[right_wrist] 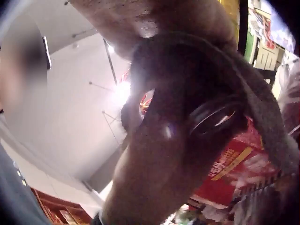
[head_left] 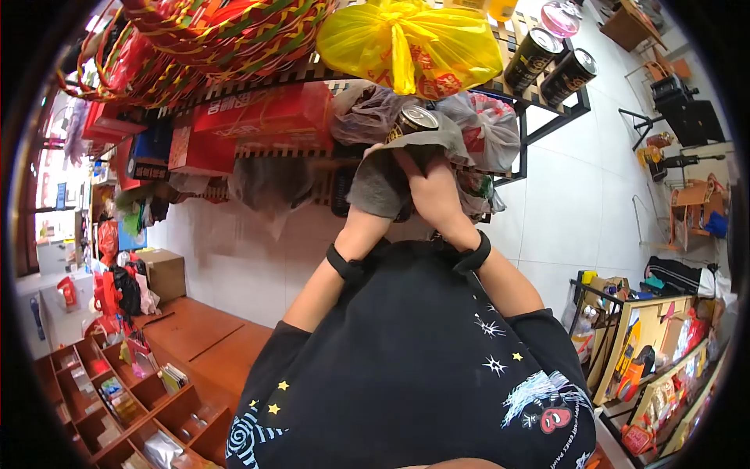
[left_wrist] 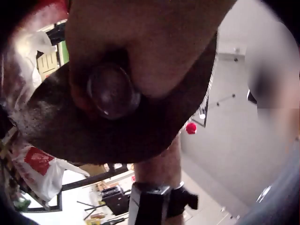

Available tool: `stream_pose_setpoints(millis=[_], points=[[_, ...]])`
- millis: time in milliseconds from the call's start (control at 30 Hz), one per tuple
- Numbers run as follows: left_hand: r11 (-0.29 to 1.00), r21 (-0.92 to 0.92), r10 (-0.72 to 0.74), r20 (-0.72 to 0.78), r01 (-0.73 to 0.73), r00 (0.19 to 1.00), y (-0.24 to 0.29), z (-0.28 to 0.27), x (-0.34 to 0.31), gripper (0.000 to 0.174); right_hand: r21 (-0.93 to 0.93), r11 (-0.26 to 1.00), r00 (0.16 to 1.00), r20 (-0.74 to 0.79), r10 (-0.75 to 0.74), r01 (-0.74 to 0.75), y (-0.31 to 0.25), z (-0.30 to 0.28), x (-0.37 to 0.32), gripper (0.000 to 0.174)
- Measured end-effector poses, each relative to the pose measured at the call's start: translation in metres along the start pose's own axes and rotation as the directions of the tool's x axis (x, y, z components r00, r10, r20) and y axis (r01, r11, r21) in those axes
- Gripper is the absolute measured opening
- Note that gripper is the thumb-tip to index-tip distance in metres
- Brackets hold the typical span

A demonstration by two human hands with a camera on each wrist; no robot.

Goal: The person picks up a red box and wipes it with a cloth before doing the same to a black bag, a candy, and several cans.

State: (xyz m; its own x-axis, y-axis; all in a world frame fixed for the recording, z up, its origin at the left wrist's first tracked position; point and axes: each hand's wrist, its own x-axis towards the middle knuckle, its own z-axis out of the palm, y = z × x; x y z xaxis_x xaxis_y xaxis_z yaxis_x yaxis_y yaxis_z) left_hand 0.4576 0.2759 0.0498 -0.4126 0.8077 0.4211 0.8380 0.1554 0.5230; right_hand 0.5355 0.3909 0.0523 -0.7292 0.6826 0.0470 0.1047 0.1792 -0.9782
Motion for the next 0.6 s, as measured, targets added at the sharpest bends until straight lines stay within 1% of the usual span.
stream_pose_setpoints(millis=[33,67,100,133,167,200,267,300,333,367,400,433,467,500,533,600], points=[[0.995,0.102,0.01,0.012,-0.012,1.0,-0.006,0.003,0.005,0.05,-0.211,0.977,0.999,0.015,0.033,-0.029,0.005,-0.009,-0.001,0.037],[0.995,0.095,0.018,0.017,-0.019,1.0,-0.003,0.004,0.008,0.05,-0.213,0.976,0.999,0.004,0.036,-0.034,0.009,-0.019,-0.001,0.037],[0.999,0.021,0.041,-0.015,-0.041,0.999,0.007,-0.003,0.017,0.05,-0.212,0.969,0.99,-0.02,-0.137,0.13,-0.002,-0.032,0.0,0.032],[0.997,-0.053,0.061,-0.048,-0.063,0.997,0.013,-0.005,0.022,0.05,-0.215,0.932,0.951,-0.043,-0.307,0.291,-0.007,-0.044,0.001,0.027],[0.994,-0.103,0.036,-0.036,-0.04,0.999,0.013,-0.001,0.023,0.054,-0.589,0.68,0.845,0.01,-0.534,0.437,0.0,-0.059,0.002,0.022],[0.993,-0.105,0.043,-0.036,-0.046,0.998,0.017,0.0,0.029,0.054,-0.261,0.902,0.923,-0.084,-0.375,0.343,-0.006,-0.069,0.0,0.021],[0.961,-0.205,0.174,-0.067,-0.184,0.982,0.034,0.003,0.044,0.064,-0.037,0.937,0.916,-0.199,-0.347,0.347,-0.022,-0.081,-0.003,0.022],[0.934,-0.32,0.152,-0.05,-0.16,0.987,0.041,0.01,0.053,0.066,0.305,0.926,0.963,-0.223,-0.155,0.22,-0.031,-0.081,-0.005,0.032],[0.931,-0.326,0.158,-0.041,-0.162,0.987,0.044,0.013,0.06,0.066,0.305,0.927,0.961,-0.232,-0.149,0.217,-0.03,-0.092,-0.002,0.032],[0.923,-0.284,0.275,0.01,-0.261,0.962,0.046,0.018,0.067,0.067,0.205,0.958,0.965,-0.207,-0.158,0.201,-0.026,-0.108,0.003,0.039],[0.899,-0.245,0.387,0.061,-0.362,0.92,0.048,0.023,0.078,0.067,0.102,0.977,0.969,-0.18,-0.167,0.187,-0.024,-0.122,0.008,0.046],[0.887,-0.104,0.46,0.237,-0.449,0.856,0.043,0.022,0.1,0.065,0.016,0.962,0.938,-0.227,-0.263,0.273,-0.028,-0.134,0.011,0.054],[0.864,-0.023,0.5,0.16,-0.504,0.851,0.034,0.011,0.109,0.068,0.014,0.962,0.937,-0.233,-0.261,0.271,-0.025,-0.142,0.013,0.054],[0.849,0.227,0.453,0.15,-0.477,0.879,0.026,0.013,0.119,0.068,0.023,0.958,0.929,-0.251,-0.273,0.288,-0.022,-0.149,0.013,0.054],[0.781,0.464,0.409,0.127,-0.419,0.904,0.02,0.019,0.13,0.068,0.032,0.952,0.921,-0.268,-0.284,0.304,-0.019,-0.156,0.013,0.053],[0.857,0.405,0.355,-0.013,-0.32,0.935,0.01,0.034,0.156,0.071,0.047,0.956,0.932,-0.241,-0.27,0.289,-0.018,-0.164,0.014,0.054]])
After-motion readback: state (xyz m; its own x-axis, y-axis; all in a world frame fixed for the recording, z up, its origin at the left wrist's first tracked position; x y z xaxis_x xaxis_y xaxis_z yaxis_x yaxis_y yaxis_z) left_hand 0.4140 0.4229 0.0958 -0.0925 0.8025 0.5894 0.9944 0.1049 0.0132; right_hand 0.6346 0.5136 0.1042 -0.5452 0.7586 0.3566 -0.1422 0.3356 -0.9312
